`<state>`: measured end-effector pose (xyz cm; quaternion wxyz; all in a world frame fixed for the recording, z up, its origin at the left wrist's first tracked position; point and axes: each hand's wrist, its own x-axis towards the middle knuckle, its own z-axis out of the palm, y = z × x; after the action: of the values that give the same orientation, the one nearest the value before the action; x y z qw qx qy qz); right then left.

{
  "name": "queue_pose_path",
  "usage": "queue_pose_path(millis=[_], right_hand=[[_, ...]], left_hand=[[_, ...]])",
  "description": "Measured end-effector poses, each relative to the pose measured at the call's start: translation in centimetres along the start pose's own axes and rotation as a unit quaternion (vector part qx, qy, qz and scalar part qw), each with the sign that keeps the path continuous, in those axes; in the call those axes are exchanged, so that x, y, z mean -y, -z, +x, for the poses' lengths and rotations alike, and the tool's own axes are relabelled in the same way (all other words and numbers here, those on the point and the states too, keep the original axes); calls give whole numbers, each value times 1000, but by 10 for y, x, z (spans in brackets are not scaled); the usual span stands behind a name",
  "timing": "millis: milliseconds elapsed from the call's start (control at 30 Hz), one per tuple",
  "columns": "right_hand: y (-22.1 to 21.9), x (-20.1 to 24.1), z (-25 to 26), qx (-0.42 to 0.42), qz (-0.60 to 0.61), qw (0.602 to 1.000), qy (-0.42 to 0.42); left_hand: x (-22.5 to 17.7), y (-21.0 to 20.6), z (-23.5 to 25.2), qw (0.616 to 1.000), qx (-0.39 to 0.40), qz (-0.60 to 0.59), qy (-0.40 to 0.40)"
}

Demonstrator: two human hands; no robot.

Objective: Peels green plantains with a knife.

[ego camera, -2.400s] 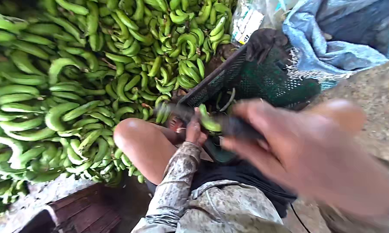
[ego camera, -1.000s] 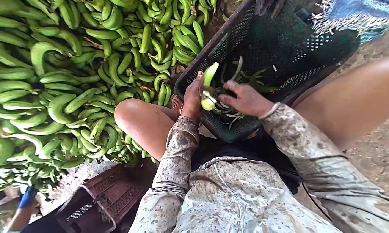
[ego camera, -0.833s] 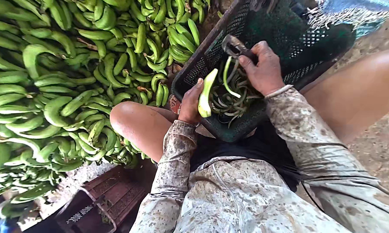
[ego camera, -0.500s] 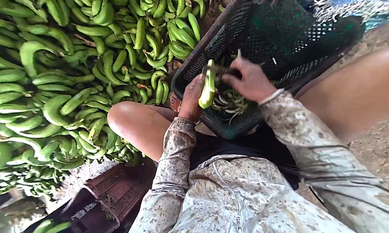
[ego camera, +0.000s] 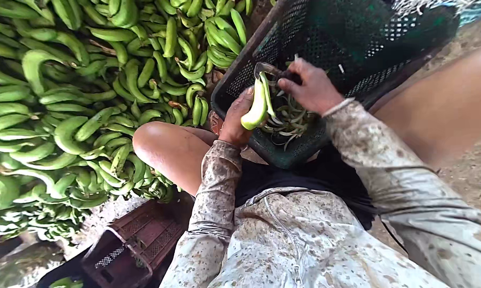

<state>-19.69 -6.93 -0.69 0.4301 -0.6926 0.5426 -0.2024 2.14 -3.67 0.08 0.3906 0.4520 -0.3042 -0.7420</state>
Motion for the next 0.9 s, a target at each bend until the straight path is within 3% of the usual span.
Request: queue_pose_path(millis=[133,267,367,433,533,633,767,833,900], right_hand=[[7,-9,-1,-37,-24,999,19],[-11,4,-17,-35,-21,999,11],[3,-7,-3,-51,-28,992,-109],[20,-16,8,-79,-30,983,-163],[26,-12,0,-87,-21,978,-186],[1,-3,-16,-30,51,980,-191],[-29,22,-37,36,66,997,-34],[-38,25,-42,38,64,997,21],[-43,23,-41,40,56,997,25]], left_hand=[[-2,19,-2,977,125,-128,118],[-4,18,0,989,92,-85,81],[4,11,-8,992,94,11,87],[7,6,-10,990,97,15,103],[12,8,-2,996,31,-37,77],[9,4,8,989,-130,21,-64],[10,10,27,905,-309,196,-215],[9,11,27,882,-350,212,-235],[8,12,26,877,-350,225,-240]])
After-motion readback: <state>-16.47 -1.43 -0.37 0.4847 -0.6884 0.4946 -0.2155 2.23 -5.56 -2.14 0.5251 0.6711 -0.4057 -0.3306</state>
